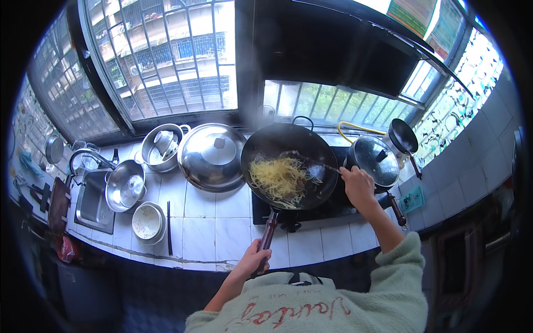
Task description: The person stir-fries noodles in a wok on a gas stove, adding seasoning from a bottle and repeatedly stirring with a spatula. The person briefly washes hands at the sink and returns to continue stirring the noodles.
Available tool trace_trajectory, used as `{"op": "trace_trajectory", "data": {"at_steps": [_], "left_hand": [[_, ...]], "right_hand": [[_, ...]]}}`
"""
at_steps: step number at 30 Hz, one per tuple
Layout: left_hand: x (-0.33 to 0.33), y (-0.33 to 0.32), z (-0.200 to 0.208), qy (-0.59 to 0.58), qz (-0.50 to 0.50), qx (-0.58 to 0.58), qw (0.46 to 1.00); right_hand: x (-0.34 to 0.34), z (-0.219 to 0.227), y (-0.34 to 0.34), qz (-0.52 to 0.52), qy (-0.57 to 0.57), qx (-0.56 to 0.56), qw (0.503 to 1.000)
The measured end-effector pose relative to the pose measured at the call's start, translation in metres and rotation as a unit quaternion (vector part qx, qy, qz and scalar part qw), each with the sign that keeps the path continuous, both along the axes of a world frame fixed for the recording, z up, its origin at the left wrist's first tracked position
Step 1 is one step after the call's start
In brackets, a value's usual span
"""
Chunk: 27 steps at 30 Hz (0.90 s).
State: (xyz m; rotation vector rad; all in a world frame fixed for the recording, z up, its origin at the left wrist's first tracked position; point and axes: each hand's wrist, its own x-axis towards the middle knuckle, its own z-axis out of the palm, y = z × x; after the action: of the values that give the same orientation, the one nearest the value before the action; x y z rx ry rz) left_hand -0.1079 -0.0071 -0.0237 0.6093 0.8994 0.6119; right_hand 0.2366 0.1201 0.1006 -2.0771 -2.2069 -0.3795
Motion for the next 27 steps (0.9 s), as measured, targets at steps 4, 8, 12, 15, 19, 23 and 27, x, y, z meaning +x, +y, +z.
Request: {"op": "trace_trajectory", "data": {"at_steps": [4,8,12,15,19,23,27], "left_hand": [[0.000,0.000,0.001,0.013,0.003,-0.001,1.000],[-0.001,0.000,0.004,-0.001,0.010,-0.007,1.000],[0.000,-0.001,0.004,0.000,0.005,0.000,1.000],[0.000,-0.001,0.004,0.001,0.003,-0.003,1.000],[-0.001,-0.001,0.003,0.012,0.007,-0.015,1.000],[-0.001,-0.001,0.003,0.014,0.005,-0.009,1.000],[0.000,-0.001,0.005,-0.008,-0.003,-0.005,1.000]], "right_hand": [[-0.009,-0.028,0.047,-0.055,0.105,0.012,0.993],[-0.034,-0.063,0.071,-0.008,0.181,-0.017,0.983],[-0.040,-0.062,0.047,0.120,0.219,-0.081,0.965],[-0.024,-0.032,0.011,0.146,0.095,-0.117,0.978],[0.001,0.024,-0.030,0.152,-0.031,-0.115,0.981],[0.017,0.072,-0.062,0.122,-0.094,-0.120,0.981],[0.019,0.103,-0.075,0.065,-0.139,-0.130,0.980]]}}
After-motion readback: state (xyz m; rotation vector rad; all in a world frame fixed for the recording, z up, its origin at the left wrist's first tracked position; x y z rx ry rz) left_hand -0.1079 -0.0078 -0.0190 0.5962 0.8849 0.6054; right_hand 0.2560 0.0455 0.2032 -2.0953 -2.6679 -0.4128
